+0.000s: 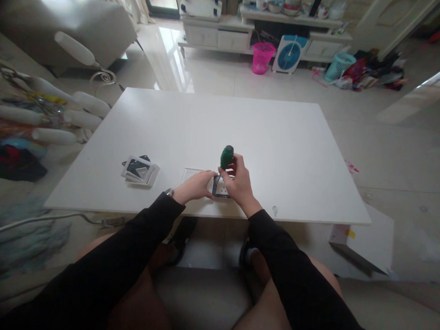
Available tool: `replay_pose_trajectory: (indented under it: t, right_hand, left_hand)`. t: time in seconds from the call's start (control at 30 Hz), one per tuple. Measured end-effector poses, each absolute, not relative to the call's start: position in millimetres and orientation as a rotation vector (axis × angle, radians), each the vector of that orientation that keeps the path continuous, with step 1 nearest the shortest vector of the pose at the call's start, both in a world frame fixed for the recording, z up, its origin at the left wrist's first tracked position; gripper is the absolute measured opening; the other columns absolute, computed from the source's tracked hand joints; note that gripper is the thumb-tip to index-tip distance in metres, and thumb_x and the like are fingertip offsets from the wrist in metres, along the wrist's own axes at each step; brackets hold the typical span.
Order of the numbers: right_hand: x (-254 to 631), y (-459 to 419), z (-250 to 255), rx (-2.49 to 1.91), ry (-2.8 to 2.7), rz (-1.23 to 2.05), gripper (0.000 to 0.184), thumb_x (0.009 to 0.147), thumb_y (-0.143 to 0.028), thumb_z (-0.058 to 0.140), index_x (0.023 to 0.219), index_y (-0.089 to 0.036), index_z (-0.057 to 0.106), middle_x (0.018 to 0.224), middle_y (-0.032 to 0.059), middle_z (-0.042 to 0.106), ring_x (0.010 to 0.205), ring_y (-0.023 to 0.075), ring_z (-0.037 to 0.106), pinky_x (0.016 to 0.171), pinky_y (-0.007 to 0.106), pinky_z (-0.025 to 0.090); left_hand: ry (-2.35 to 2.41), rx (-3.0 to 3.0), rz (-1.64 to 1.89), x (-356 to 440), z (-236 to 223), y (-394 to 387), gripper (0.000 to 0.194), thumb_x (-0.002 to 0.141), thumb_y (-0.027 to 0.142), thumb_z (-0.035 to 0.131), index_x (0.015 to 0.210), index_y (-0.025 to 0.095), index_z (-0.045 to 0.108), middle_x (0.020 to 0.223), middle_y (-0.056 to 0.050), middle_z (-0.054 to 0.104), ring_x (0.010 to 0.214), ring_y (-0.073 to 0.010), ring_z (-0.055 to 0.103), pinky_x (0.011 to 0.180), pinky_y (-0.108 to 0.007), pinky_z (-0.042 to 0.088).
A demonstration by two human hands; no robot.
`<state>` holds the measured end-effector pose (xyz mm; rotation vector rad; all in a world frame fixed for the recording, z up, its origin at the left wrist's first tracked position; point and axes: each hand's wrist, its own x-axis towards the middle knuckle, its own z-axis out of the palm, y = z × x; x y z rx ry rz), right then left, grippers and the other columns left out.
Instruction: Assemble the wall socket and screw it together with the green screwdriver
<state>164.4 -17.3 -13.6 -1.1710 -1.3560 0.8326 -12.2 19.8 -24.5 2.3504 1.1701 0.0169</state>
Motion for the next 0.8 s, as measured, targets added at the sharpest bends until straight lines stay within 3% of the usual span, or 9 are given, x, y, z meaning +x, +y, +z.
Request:
replay_pose_trajectory:
  t: [0.8]
  right_hand:
    - [160, -24, -17, -1.158, -1.368, 0.756, 0.043, 0.088, -0.032, 0.074, 0.124, -0.030, 0.051, 0.112, 0.0039, 0.069, 0.096, 0.0220, 0.075, 0.072, 0.034, 0.064]
  left_hand:
    - [1.197, 2.373, -0.036, -7, -15, 13, 0.059, 0.071, 0.030, 0.090, 0.120, 0.013, 0.060, 0.125, -0.016, 0.070, 0.118, -0.0326, 0.067, 0.099, -0.037, 0.051]
